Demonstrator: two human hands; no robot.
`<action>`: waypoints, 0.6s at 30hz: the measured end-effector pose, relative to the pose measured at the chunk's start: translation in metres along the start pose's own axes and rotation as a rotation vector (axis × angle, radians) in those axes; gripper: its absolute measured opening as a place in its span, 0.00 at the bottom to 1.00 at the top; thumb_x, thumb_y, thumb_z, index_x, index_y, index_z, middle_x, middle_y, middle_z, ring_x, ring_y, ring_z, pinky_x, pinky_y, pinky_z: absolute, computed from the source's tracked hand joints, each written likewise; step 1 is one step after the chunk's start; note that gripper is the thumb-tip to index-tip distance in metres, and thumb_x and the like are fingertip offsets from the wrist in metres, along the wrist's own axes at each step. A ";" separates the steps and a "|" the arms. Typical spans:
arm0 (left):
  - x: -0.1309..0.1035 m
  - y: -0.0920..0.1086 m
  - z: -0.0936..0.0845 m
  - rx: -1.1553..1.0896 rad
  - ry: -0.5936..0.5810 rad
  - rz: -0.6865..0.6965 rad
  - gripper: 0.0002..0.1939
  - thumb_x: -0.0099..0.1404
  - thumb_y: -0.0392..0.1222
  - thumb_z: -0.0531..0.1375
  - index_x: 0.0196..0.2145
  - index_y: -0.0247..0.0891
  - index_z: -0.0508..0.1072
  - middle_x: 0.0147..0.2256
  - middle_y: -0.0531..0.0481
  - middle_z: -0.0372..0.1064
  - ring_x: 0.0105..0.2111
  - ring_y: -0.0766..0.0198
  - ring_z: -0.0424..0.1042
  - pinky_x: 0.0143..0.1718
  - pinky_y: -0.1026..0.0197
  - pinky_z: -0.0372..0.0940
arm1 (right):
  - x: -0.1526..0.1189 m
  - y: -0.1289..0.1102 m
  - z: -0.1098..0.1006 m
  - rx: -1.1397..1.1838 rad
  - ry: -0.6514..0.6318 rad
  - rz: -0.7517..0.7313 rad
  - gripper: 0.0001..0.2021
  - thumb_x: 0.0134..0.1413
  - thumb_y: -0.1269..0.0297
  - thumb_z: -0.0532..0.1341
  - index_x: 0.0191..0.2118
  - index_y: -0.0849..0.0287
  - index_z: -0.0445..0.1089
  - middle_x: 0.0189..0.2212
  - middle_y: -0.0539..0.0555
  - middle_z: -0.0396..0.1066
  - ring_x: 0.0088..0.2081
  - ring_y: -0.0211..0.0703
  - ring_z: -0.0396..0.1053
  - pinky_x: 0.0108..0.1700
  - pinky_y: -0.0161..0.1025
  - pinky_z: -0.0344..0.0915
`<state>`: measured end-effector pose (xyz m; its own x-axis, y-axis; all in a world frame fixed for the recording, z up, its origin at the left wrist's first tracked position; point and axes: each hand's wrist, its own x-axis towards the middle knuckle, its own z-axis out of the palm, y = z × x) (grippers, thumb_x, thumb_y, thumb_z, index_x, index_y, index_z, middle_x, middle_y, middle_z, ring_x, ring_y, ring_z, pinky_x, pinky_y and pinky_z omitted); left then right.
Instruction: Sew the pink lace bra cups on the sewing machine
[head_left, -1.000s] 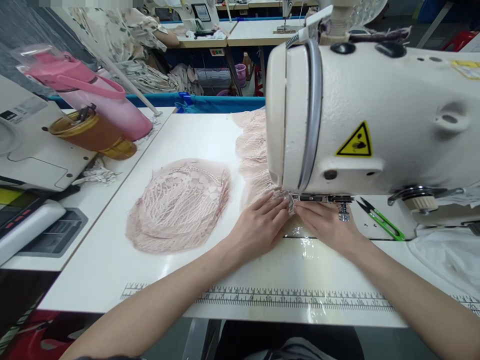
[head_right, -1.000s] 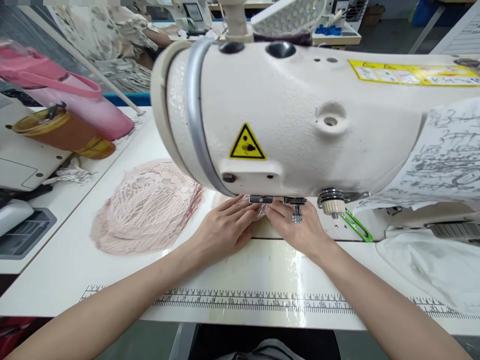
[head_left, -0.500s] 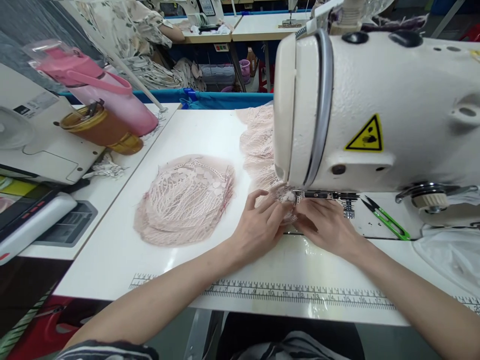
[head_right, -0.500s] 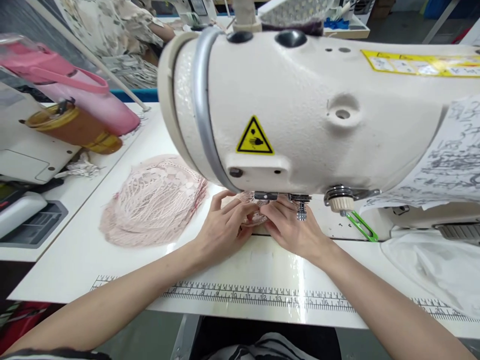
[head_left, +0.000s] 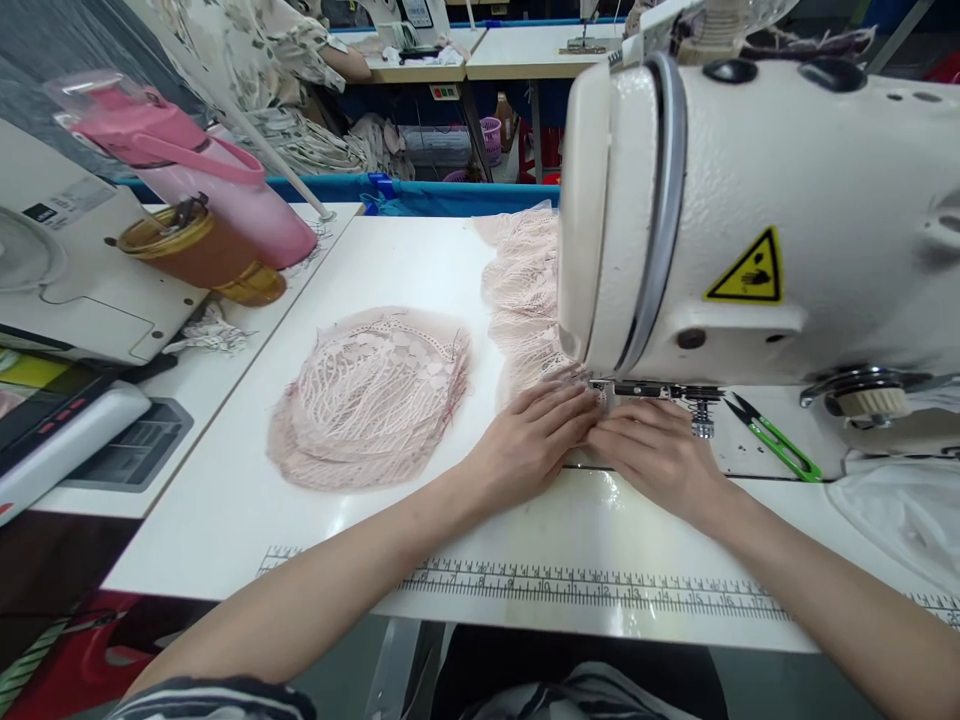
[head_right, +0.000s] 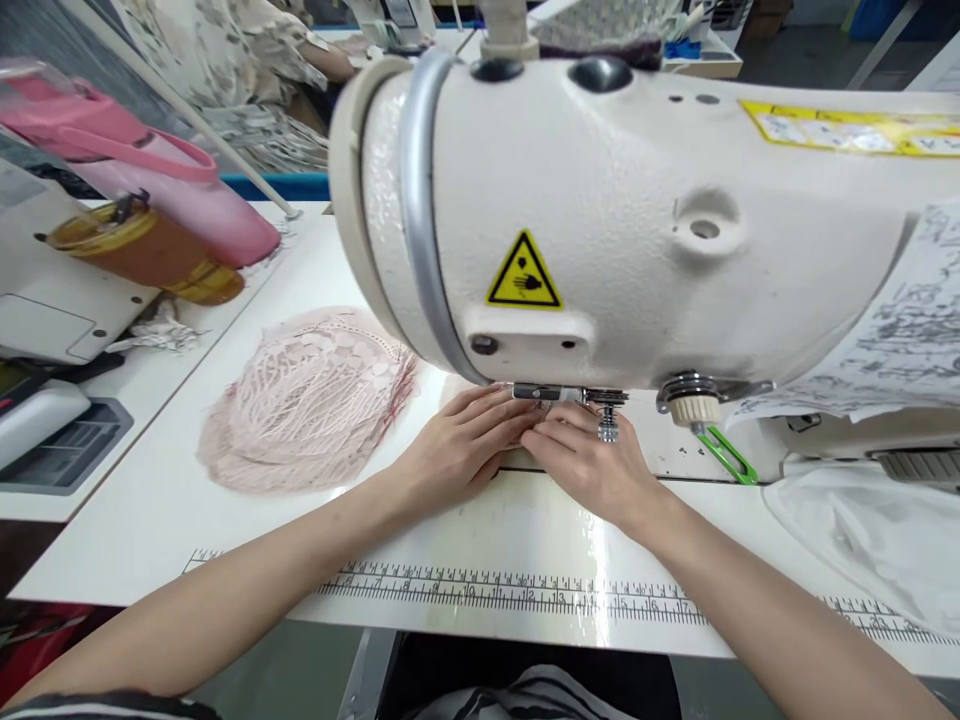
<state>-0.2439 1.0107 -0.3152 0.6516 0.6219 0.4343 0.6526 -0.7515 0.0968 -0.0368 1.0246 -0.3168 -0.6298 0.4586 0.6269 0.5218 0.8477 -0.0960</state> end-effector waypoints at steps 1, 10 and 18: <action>-0.001 -0.002 0.001 -0.001 -0.035 0.016 0.18 0.72 0.34 0.49 0.57 0.33 0.66 0.56 0.45 0.68 0.58 0.61 0.66 0.62 0.53 0.57 | 0.000 0.000 0.000 0.007 0.000 0.004 0.09 0.56 0.80 0.60 0.35 0.59 0.73 0.31 0.45 0.77 0.38 0.36 0.73 0.40 0.35 0.65; -0.004 -0.009 0.000 0.031 -0.165 0.034 0.20 0.73 0.37 0.49 0.59 0.33 0.66 0.59 0.44 0.63 0.60 0.56 0.63 0.64 0.48 0.56 | -0.001 -0.001 0.002 0.008 -0.036 0.028 0.12 0.60 0.77 0.56 0.34 0.56 0.74 0.27 0.45 0.75 0.34 0.34 0.70 0.37 0.33 0.62; -0.001 -0.010 -0.005 0.020 -0.150 0.009 0.19 0.72 0.40 0.51 0.57 0.33 0.68 0.58 0.45 0.66 0.59 0.55 0.64 0.63 0.48 0.59 | -0.002 -0.001 0.006 0.031 -0.088 0.042 0.12 0.61 0.75 0.56 0.32 0.55 0.74 0.26 0.47 0.72 0.34 0.34 0.68 0.37 0.33 0.60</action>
<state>-0.2531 1.0162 -0.3126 0.7068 0.6423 0.2963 0.6531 -0.7535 0.0754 -0.0390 1.0244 -0.3225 -0.6565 0.5145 0.5517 0.5315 0.8344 -0.1458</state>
